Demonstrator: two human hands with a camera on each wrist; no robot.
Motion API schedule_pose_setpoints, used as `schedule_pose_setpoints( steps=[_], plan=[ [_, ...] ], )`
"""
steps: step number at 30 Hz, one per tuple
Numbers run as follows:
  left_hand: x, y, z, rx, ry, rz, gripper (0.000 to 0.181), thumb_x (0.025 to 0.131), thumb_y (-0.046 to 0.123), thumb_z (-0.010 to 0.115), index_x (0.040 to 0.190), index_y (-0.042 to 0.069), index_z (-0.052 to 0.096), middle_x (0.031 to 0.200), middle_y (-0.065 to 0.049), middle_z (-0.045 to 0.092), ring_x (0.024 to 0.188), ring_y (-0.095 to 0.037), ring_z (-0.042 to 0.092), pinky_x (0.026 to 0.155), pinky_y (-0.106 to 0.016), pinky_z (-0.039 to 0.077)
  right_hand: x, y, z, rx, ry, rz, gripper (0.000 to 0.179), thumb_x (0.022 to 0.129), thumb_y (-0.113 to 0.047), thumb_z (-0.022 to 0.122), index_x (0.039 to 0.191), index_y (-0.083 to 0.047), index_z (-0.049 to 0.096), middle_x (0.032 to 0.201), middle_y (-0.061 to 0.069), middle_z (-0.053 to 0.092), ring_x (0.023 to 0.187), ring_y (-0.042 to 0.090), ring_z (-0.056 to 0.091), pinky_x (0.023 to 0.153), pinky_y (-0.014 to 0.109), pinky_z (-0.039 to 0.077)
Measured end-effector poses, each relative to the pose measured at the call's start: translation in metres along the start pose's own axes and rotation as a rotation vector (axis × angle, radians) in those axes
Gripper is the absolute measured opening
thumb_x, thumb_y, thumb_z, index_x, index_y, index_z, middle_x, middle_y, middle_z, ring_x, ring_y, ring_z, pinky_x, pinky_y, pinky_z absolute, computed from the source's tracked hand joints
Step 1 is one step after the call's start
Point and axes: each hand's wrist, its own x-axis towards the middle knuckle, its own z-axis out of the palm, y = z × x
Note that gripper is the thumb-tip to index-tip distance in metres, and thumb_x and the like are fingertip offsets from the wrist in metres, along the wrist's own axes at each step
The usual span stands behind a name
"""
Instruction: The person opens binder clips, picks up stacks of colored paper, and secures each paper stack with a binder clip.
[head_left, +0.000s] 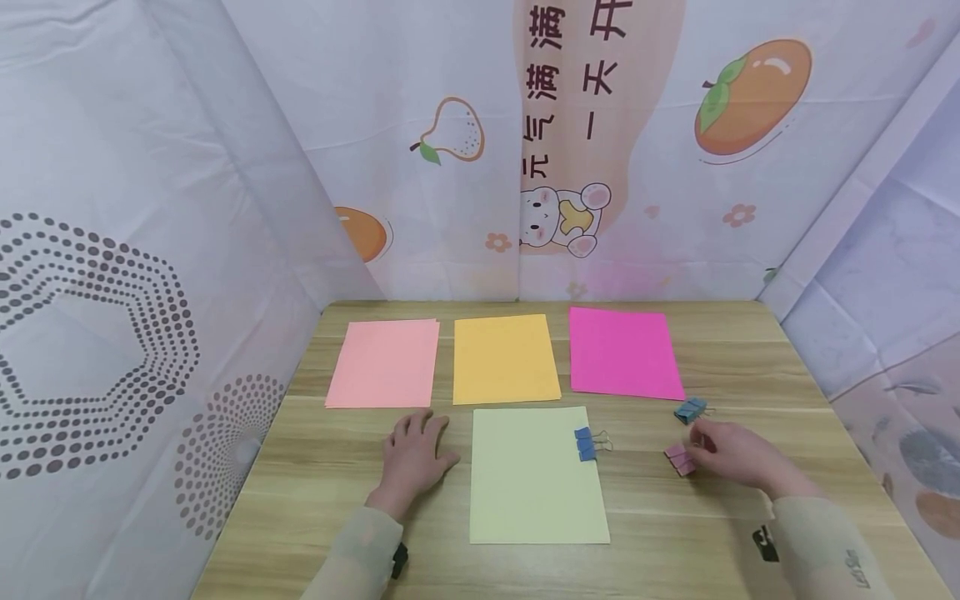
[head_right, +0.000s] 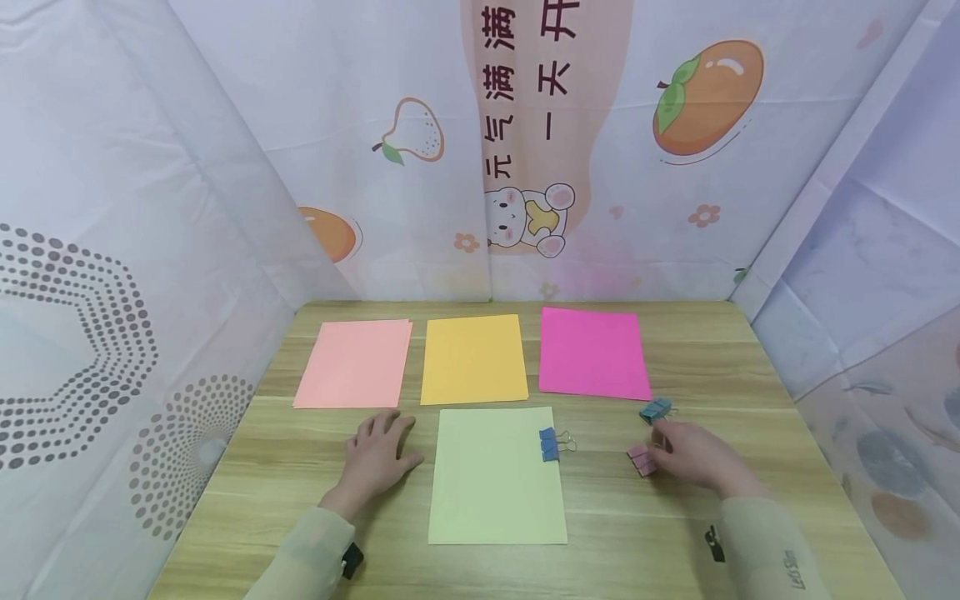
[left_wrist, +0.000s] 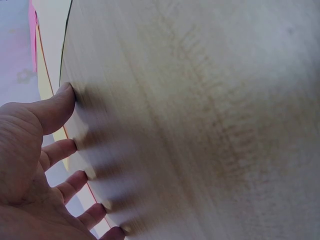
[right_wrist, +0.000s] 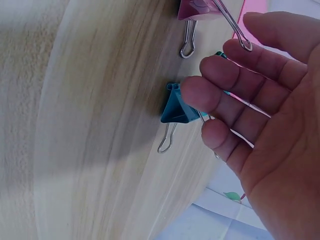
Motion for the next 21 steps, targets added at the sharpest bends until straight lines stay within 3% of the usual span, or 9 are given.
schedule_pose_setpoints(
  steps=[8, 21],
  plan=[
    [-0.0006, -0.0007, 0.0002, -0.001, 0.006, 0.005, 0.063, 0.089, 0.040, 0.077, 0.144, 0.017, 0.056, 0.155, -0.015, 0.040, 0.141, -0.046, 0.032, 0.103, -0.072, 0.033, -0.0010, 0.0018, 0.0024, 0.015, 0.000, -0.026, 0.018, 0.093, -0.021, 0.072, 0.085, -0.017, 0.056, 0.071, -0.008, 0.051, 0.065, 0.006, 0.044, 0.058, 0.026, 0.039],
    [0.0001, -0.0014, 0.0012, 0.003, -0.002, 0.000, 0.063, 0.090, 0.040, 0.077, 0.144, 0.017, 0.055, 0.155, -0.015, 0.040, 0.141, -0.046, 0.032, 0.104, -0.071, 0.033, 0.0029, 0.0032, 0.0076, 0.024, -0.012, -0.020, 0.017, 0.096, -0.021, 0.070, 0.087, -0.017, 0.056, 0.073, -0.008, 0.051, 0.066, 0.006, 0.044, 0.059, 0.025, 0.038]
  ],
)
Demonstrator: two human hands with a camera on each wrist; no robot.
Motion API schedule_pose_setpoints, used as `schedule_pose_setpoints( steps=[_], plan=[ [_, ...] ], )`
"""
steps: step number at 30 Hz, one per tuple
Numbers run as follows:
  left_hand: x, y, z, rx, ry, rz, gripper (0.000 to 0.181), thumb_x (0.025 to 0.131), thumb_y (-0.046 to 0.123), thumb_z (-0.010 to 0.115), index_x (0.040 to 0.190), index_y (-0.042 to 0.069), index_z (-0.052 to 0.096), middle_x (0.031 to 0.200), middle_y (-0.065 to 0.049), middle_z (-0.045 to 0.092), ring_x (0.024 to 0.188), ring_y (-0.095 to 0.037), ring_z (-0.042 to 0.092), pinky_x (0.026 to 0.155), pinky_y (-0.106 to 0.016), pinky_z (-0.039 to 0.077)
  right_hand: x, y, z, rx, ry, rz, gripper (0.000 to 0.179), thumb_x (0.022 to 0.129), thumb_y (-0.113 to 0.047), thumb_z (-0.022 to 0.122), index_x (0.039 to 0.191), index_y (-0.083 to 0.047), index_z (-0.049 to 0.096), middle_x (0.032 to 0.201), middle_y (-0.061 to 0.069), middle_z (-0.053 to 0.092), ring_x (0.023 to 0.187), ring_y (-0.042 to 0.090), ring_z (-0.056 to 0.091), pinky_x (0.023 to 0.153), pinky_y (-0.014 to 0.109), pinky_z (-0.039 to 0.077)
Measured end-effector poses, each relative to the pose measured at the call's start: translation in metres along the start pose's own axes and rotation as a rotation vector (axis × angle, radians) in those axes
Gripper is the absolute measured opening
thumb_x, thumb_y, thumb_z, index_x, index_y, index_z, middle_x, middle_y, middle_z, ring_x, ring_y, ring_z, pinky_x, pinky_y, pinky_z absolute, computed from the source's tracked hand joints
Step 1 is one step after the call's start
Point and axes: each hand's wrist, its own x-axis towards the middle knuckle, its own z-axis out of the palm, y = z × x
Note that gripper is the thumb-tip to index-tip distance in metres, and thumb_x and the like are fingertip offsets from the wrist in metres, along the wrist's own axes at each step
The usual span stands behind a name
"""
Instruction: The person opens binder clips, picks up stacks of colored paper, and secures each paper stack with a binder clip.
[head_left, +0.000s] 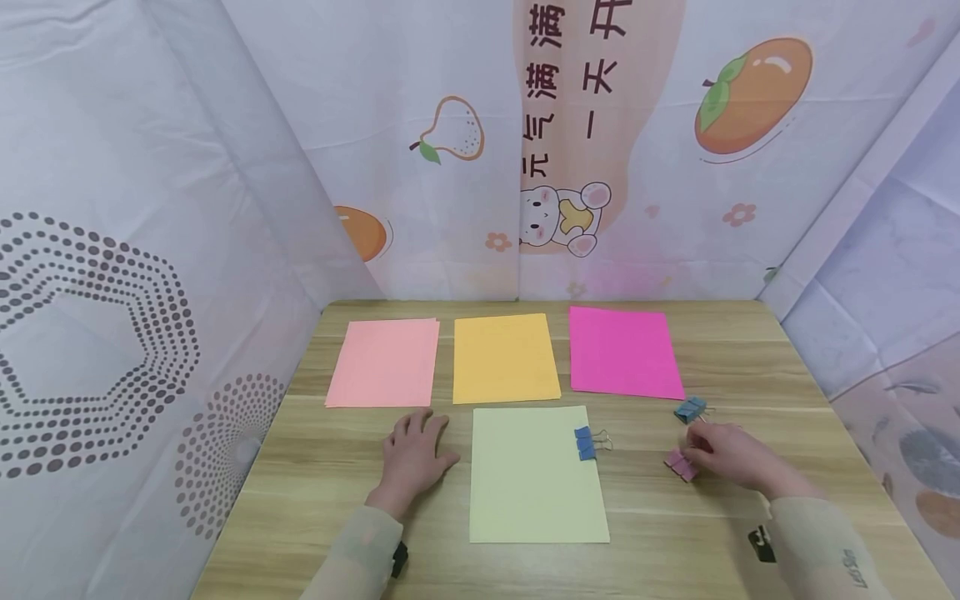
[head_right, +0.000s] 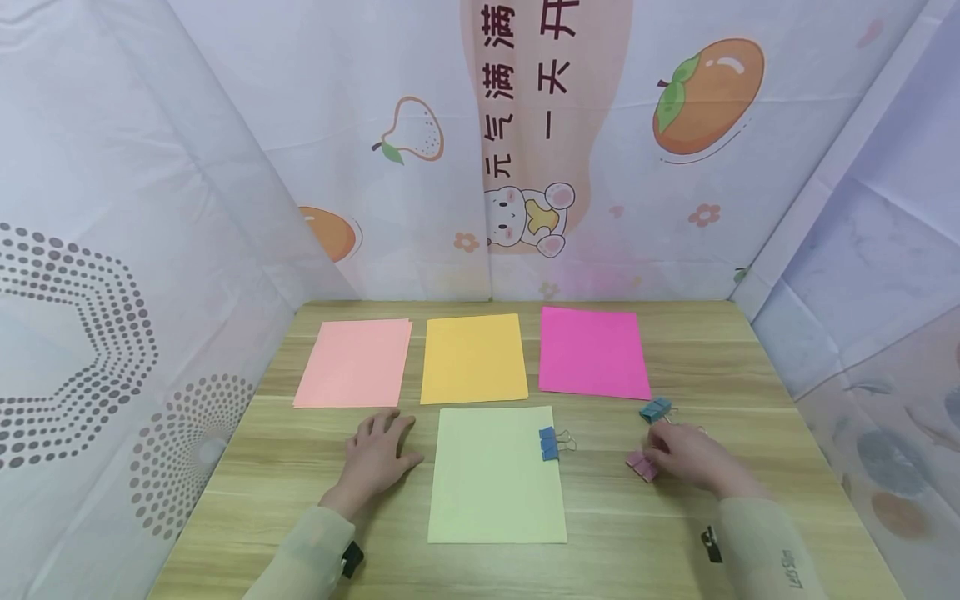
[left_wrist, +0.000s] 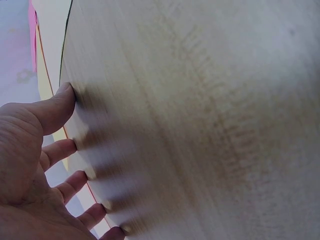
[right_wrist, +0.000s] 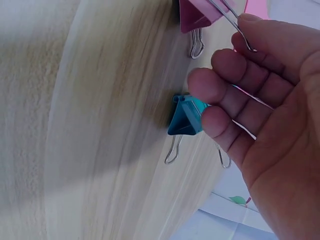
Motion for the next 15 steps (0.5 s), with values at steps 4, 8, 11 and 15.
schedule_pose_setpoints(
  steps=[4, 8, 11, 15],
  plan=[
    [0.0004, 0.0000, -0.0002, 0.003, 0.000, 0.002, 0.063, 0.090, 0.040, 0.077, 0.144, 0.017, 0.055, 0.155, -0.015, 0.040, 0.141, -0.046, 0.032, 0.103, -0.071, 0.033, 0.0010, -0.0029, -0.0006, 0.002, 0.004, -0.003, 0.015, 0.096, -0.020, 0.070, 0.088, -0.017, 0.058, 0.075, -0.008, 0.052, 0.069, 0.007, 0.045, 0.060, 0.026, 0.039],
    [0.0002, 0.0004, -0.0010, 0.000, -0.001, 0.005, 0.063, 0.090, 0.040, 0.077, 0.144, 0.017, 0.055, 0.155, -0.016, 0.040, 0.141, -0.046, 0.032, 0.103, -0.071, 0.033, 0.0023, -0.0051, -0.0010, 0.021, 0.003, -0.002, 0.012, 0.096, -0.020, 0.069, 0.090, -0.016, 0.059, 0.077, -0.008, 0.054, 0.071, 0.009, 0.047, 0.061, 0.026, 0.041],
    [0.0001, 0.0007, -0.0012, -0.003, -0.003, 0.004, 0.063, 0.090, 0.040, 0.077, 0.144, 0.017, 0.055, 0.155, -0.016, 0.040, 0.141, -0.046, 0.032, 0.104, -0.071, 0.033, 0.0033, -0.0060, -0.0005, 0.034, 0.005, -0.005, 0.011, 0.097, -0.021, 0.068, 0.091, -0.017, 0.060, 0.078, -0.009, 0.055, 0.072, 0.008, 0.048, 0.062, 0.026, 0.042],
    [0.0001, 0.0005, -0.0010, -0.005, 0.000, 0.003, 0.062, 0.090, 0.040, 0.077, 0.144, 0.017, 0.055, 0.155, -0.015, 0.040, 0.141, -0.046, 0.032, 0.104, -0.071, 0.033, 0.0042, -0.0074, 0.0009, 0.040, 0.020, -0.019, 0.010, 0.098, -0.021, 0.068, 0.092, -0.017, 0.060, 0.078, -0.009, 0.056, 0.072, 0.008, 0.047, 0.062, 0.026, 0.041]
  ],
)
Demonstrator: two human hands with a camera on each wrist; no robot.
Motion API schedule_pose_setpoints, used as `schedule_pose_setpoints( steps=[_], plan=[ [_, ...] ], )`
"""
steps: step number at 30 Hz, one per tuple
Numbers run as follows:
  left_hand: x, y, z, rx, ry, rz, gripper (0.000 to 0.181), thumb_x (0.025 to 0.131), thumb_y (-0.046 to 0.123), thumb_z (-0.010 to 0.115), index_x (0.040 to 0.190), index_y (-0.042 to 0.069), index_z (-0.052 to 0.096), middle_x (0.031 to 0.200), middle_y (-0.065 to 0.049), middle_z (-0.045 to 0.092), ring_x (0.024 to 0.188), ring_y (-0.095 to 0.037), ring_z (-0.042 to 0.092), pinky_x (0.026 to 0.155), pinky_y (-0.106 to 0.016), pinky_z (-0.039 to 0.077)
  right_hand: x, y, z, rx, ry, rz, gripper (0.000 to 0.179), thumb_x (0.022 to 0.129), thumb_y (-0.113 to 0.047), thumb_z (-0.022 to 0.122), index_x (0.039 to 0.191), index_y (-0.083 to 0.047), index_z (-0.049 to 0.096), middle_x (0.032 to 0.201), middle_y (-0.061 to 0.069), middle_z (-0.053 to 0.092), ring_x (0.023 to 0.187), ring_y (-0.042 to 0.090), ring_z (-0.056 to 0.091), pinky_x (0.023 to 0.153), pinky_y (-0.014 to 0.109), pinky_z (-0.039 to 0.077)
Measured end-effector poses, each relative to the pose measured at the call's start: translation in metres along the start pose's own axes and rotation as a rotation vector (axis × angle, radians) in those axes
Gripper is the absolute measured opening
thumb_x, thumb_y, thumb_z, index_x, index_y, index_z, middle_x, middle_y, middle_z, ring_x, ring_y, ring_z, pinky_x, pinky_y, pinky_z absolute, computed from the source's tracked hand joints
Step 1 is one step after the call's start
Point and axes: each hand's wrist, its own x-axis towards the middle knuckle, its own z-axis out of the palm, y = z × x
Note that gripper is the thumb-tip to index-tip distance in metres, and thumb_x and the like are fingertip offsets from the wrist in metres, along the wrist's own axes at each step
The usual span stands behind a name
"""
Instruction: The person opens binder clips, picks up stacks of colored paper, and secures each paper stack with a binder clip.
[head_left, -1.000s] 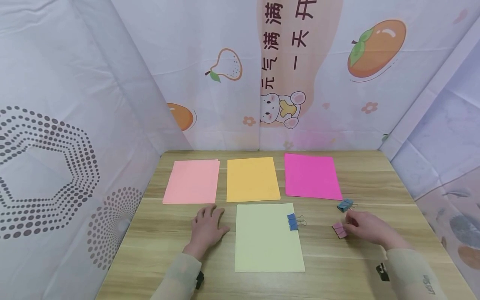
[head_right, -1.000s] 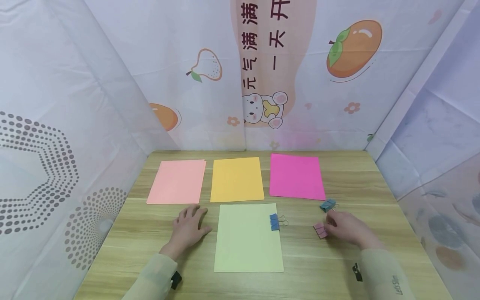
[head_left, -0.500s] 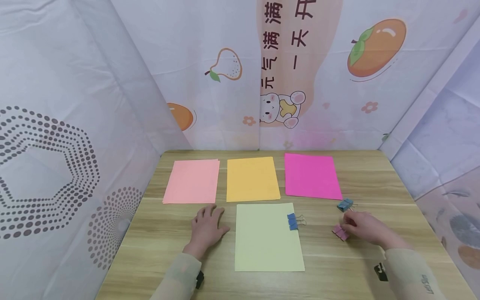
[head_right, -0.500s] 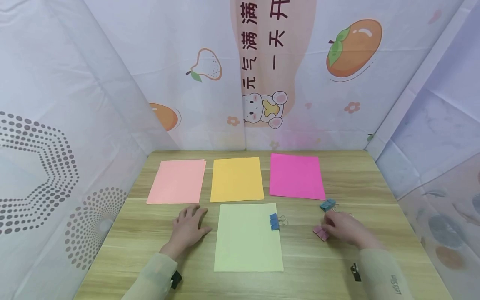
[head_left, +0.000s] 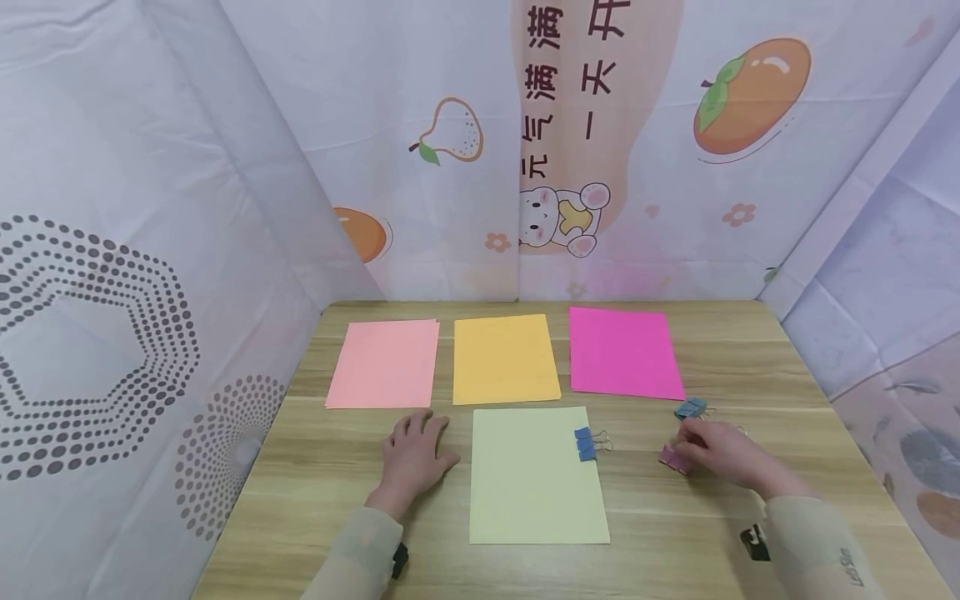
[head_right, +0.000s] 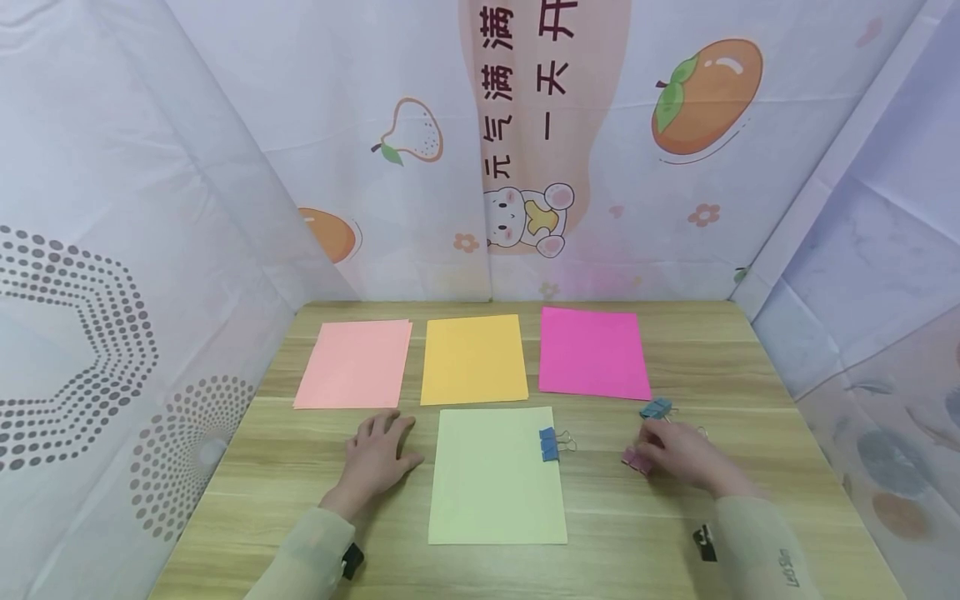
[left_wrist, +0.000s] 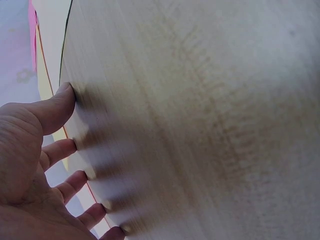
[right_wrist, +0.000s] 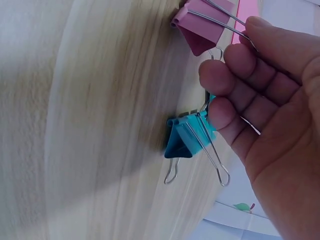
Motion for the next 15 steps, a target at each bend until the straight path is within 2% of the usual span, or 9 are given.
schedule_pose_setpoints(
  steps=[15],
  plan=[
    [-0.0006, -0.0005, 0.0008, -0.023, -0.002, -0.006, 0.063, 0.090, 0.040, 0.077, 0.145, 0.017, 0.055, 0.156, -0.015, 0.039, 0.143, -0.046, 0.030, 0.105, -0.071, 0.032, 0.0042, -0.0084, 0.0048, 0.093, 0.016, 0.063, 0.007, 0.099, -0.019, 0.068, 0.093, -0.017, 0.064, 0.088, -0.007, 0.066, 0.082, 0.013, 0.056, 0.070, 0.028, 0.049]
  ],
)
